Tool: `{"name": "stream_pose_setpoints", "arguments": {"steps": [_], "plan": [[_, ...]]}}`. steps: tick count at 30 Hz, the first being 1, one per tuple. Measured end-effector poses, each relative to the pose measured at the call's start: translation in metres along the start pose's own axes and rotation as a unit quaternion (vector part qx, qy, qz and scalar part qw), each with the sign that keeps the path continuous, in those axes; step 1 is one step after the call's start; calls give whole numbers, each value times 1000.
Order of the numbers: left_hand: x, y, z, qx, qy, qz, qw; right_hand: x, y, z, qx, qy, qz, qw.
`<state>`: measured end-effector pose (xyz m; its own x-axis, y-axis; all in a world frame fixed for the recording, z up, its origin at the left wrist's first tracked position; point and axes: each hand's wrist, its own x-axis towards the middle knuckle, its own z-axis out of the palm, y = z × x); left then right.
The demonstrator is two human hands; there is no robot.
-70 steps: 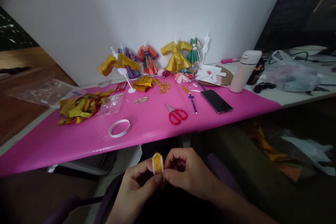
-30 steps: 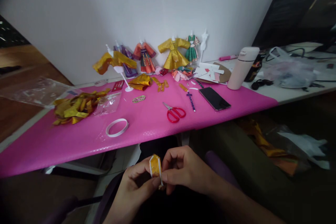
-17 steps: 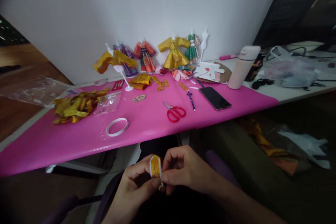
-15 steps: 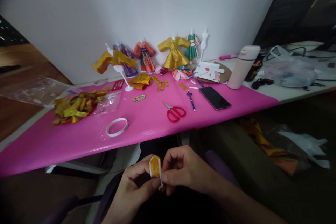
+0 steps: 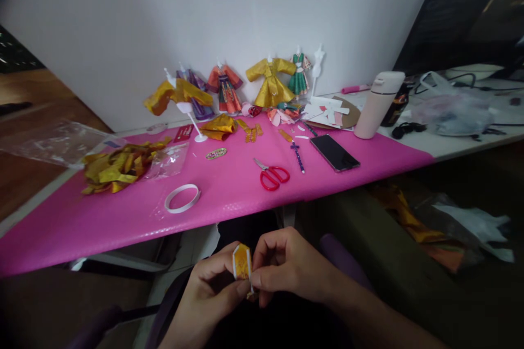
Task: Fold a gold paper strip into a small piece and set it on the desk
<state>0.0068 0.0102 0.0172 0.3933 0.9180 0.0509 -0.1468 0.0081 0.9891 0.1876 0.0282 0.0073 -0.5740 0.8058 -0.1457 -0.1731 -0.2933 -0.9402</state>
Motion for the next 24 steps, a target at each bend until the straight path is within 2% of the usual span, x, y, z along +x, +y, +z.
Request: {"name": "stream_pose_setpoints", "arguments": {"steps": [18,21,24], "plan": [[2,0,-2,13,2,-4,1000,3,2,-1,-31,-3,-2,1000],[2,-1,-3,35,20,4,999,1,-2,-1,-61,29,-35,997],[1,-2,-4,61,49,17,997,-5,-9,1,-124,102,-105,981]]}}
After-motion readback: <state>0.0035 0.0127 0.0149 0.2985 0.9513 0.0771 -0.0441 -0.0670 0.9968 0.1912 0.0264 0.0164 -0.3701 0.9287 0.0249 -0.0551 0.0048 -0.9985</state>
